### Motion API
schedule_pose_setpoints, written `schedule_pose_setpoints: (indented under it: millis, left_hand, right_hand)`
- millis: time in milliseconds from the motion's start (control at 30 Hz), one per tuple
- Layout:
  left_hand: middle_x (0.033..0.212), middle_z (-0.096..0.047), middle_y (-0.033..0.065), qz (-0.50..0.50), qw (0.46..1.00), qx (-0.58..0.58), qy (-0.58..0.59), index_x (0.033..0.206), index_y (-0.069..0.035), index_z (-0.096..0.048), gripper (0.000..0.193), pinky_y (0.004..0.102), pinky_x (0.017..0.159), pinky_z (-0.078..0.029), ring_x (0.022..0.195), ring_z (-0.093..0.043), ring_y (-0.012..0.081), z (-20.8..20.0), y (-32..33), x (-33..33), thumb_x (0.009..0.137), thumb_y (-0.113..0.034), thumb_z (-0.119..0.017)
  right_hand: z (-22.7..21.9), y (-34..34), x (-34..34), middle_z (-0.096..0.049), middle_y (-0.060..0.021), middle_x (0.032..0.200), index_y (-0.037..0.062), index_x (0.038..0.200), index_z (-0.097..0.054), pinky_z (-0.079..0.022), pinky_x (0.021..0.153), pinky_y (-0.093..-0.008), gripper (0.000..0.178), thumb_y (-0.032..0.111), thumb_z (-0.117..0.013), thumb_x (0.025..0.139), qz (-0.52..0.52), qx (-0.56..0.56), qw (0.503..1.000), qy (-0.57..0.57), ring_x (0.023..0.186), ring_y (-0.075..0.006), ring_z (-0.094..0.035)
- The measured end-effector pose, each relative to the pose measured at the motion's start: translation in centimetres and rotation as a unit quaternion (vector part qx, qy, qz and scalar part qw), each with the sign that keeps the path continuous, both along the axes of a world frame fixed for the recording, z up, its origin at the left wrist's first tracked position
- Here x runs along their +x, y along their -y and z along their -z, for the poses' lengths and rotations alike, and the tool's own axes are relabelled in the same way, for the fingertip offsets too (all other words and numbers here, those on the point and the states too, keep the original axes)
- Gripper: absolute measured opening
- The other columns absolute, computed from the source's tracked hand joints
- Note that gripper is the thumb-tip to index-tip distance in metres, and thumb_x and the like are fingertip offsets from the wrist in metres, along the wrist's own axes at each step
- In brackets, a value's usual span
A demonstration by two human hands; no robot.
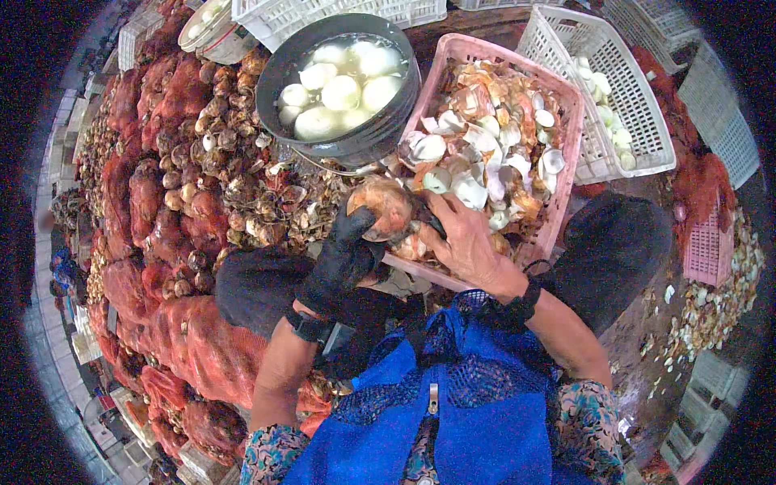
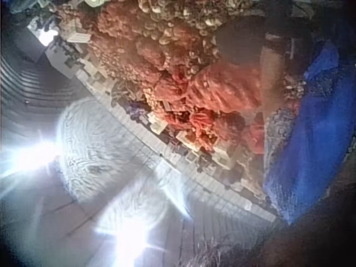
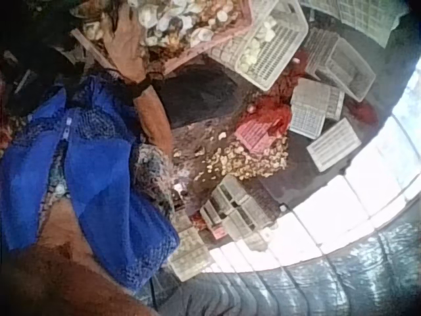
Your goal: The recorder uses a small curved knife to peel onions, placing the peeled vegetables into a bucket of water.
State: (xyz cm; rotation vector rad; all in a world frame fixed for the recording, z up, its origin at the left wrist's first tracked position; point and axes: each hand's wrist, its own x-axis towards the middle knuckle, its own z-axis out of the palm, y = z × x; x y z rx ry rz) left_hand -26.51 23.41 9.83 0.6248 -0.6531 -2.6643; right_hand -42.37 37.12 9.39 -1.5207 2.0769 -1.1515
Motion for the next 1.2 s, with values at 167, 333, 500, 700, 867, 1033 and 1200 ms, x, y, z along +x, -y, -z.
schedule_pose_setpoints:
  millis: [167,333,500,700,867,1033,1200]
  left_hand:
    - [0.126,-0.054,0.0100,-0.022,0.999,-0.043,0.018,0.136,-0.007,-0.038,0.060,0.0380,0.098,-0.049,0.116,-0.056,0.0211,-1.3,-0.6,0.0,0.085,-0.010,-0.068]
    - [0.124,-0.056,0.0102,0.091,0.974,-0.156,0.134,0.138,-0.011,-0.036,0.068,0.0343,0.081,-0.056,0.108,-0.060,0.0226,-2.4,-0.1,0.4,0.080,-0.021,-0.068]
    - [0.120,-0.058,0.0085,0.064,0.977,-0.165,0.120,0.134,-0.006,-0.038,0.065,0.0335,0.089,-0.051,0.108,-0.059,0.0195,-1.6,-0.1,0.3,0.079,-0.015,-0.070]
    - [0.121,-0.056,0.0085,0.042,0.970,-0.202,0.132,0.133,-0.004,-0.038,0.067,0.0343,0.093,-0.049,0.109,-0.058,0.0192,-1.3,-0.2,0.0,0.077,-0.015,-0.072]
    - [0.121,-0.056,0.0078,0.067,0.968,-0.191,0.151,0.134,-0.006,-0.038,0.069,0.0361,0.092,-0.048,0.112,-0.056,0.0206,-1.5,0.0,0.1,0.075,-0.021,-0.072]
    - [0.114,-0.060,0.0114,0.008,0.754,-0.654,0.063,0.127,0.001,-0.040,0.060,0.0338,0.089,-0.052,0.102,-0.062,0.0199,-0.9,0.1,0.8,0.079,-0.009,-0.074]
    - [0.113,-0.061,0.0109,0.050,0.969,-0.186,0.157,0.125,0.000,-0.041,0.057,0.0338,0.087,-0.053,0.099,-0.063,0.0198,-2.1,0.0,0.2,0.079,-0.009,-0.074]
  right_hand:
    - [-1.7,-0.7,-0.8,-0.064,-0.0255,0.089,-0.0044,0.119,-0.057,-0.051,0.066,-0.0426,0.047,0.008,-0.071,0.076,-0.047,0.025,0.996,-0.075,0.077,-0.0406,-0.065]
    - [-2.7,-1.4,-1.0,-0.065,-0.0209,0.084,0.0011,0.114,-0.060,-0.052,0.061,-0.0414,0.039,0.011,-0.071,0.078,-0.084,0.091,0.986,-0.113,0.071,-0.0369,-0.065]
    - [-1.6,-2.0,-0.9,-0.063,-0.0168,0.077,0.0043,0.111,-0.057,-0.051,0.055,-0.0425,0.037,0.016,-0.068,0.078,-0.093,0.045,0.982,-0.159,0.066,-0.0346,-0.063]
    - [-1.4,-2.8,-0.4,-0.062,-0.0191,0.079,0.0021,0.114,-0.054,-0.051,0.056,-0.0450,0.044,0.013,-0.069,0.075,-0.096,0.087,0.978,-0.163,0.067,-0.0366,-0.063]
    - [-1.9,-2.5,-0.4,-0.061,-0.0201,0.076,0.0022,0.112,-0.051,-0.049,0.056,-0.0480,0.042,0.011,-0.068,0.075,-0.099,0.106,0.976,-0.165,0.067,-0.0397,-0.062]
    - [-2.2,-2.5,-0.5,-0.059,-0.0190,0.065,0.0017,0.104,-0.049,-0.046,0.055,-0.0498,0.033,0.008,-0.065,0.075,-0.105,0.145,0.975,-0.132,0.064,-0.0427,-0.060]
    - [-2.0,-1.9,-0.1,-0.059,-0.0189,0.062,0.0024,0.094,-0.048,-0.046,0.052,-0.0509,0.023,0.009,-0.062,0.077,-0.096,0.134,0.975,-0.149,0.059,-0.0419,-0.061]
